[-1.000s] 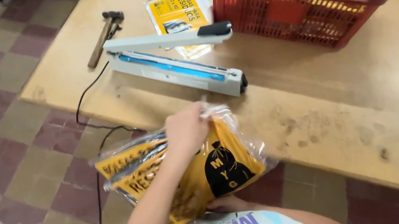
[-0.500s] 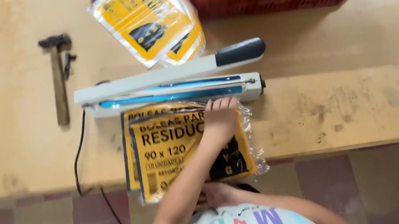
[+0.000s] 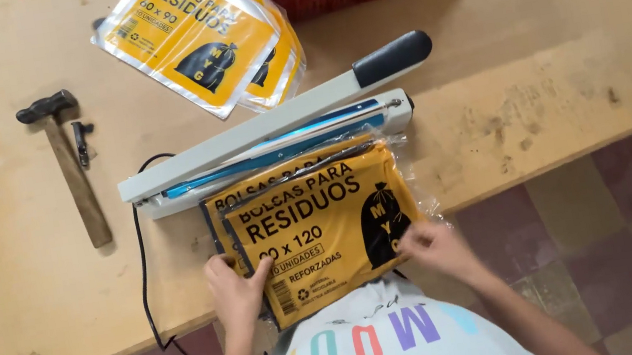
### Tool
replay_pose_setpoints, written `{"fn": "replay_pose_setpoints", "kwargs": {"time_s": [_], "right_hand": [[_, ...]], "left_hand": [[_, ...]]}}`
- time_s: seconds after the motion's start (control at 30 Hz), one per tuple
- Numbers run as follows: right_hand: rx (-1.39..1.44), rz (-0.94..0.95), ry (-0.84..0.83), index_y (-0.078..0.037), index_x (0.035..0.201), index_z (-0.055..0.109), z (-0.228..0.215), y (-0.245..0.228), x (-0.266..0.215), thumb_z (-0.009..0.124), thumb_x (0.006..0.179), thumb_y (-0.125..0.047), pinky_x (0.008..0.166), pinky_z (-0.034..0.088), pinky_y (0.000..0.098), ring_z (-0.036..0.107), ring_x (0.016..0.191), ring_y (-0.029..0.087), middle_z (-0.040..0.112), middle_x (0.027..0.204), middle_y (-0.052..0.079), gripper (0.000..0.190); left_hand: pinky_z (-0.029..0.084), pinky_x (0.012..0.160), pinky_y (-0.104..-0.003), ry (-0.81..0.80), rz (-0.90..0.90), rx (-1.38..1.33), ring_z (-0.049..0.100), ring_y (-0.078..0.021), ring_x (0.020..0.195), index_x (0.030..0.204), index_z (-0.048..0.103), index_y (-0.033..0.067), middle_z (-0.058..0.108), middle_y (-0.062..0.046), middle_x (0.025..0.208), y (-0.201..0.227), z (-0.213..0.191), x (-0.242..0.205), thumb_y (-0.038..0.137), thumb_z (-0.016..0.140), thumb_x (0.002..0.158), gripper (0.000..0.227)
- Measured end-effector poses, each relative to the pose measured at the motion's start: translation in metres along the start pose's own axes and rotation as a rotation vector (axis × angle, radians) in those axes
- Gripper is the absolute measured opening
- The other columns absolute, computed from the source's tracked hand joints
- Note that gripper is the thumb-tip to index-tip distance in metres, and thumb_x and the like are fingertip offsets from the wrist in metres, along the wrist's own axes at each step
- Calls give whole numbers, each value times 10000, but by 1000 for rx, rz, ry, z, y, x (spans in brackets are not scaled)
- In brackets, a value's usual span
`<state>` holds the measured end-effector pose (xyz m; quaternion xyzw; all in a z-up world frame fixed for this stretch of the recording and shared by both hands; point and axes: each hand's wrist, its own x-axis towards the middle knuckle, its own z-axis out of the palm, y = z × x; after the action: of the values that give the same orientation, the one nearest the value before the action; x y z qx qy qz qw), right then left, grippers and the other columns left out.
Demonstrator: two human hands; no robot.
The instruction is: Using a manual impulse heat sealer to seal plastic bags and placing them into a collection crate.
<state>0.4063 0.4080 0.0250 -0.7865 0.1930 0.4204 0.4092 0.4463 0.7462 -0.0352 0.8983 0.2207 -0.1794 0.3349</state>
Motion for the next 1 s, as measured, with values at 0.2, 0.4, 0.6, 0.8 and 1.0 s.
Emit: {"fn": "replay_pose_setpoints", "kwargs": {"time_s": [0.2, 0.4, 0.6, 0.8, 1.0], "right_hand": [[-293, -206, 587, -47, 1366, 561, 20, -13, 36, 683, 906, -403, 1017, 513, 468, 574, 1264, 362, 610, 1338, 211, 595], [-466, -462, 768, -87, 1362, 537, 41, -1, 73, 712, 877, -342, 954, 530, 436, 605, 1171, 342, 612, 1224, 153, 575], [-127, -276, 772, 28, 1358, 489, 7, -31, 66, 775, 794, -438, 1040, 469, 557, 523, 1229, 477, 535, 1291, 276, 786], [130, -169, 598, -85, 1466, 425, -8, -7, 98, 748, 786, -640, 1077, 445, 529, 485, 1331, 411, 495, 1407, 213, 935], [376, -380, 774, 64, 1527, 248, -70, -15, 124, 768, 844, -325, 1100, 427, 556, 435, 1338, 516, 373, 1477, 354, 943]], "left_hand": [[538, 927, -427, 53, 47, 7, 614, -297, 1162, 1026, 573, 119, 543, -48, 1193, -24, 16, 19, 626, 807, 743, 626], [517, 902, -551, 6, 58, -140, 622, -456, 1098, 1087, 594, -16, 600, -209, 1116, -19, -10, 15, 421, 741, 866, 511], [508, 913, -565, -16, 54, -218, 621, -454, 1129, 1268, 510, 40, 658, -249, 1153, -15, -17, 15, 378, 530, 1014, 423], [498, 923, -518, 32, 330, -375, 590, -470, 1083, 1149, 638, -12, 597, -281, 1095, -72, 22, 71, 354, 551, 1018, 398], [421, 1084, -573, 394, 99, -330, 437, -434, 1330, 1480, 312, 23, 356, -244, 1453, -55, -13, 115, 338, 746, 880, 804]]}}
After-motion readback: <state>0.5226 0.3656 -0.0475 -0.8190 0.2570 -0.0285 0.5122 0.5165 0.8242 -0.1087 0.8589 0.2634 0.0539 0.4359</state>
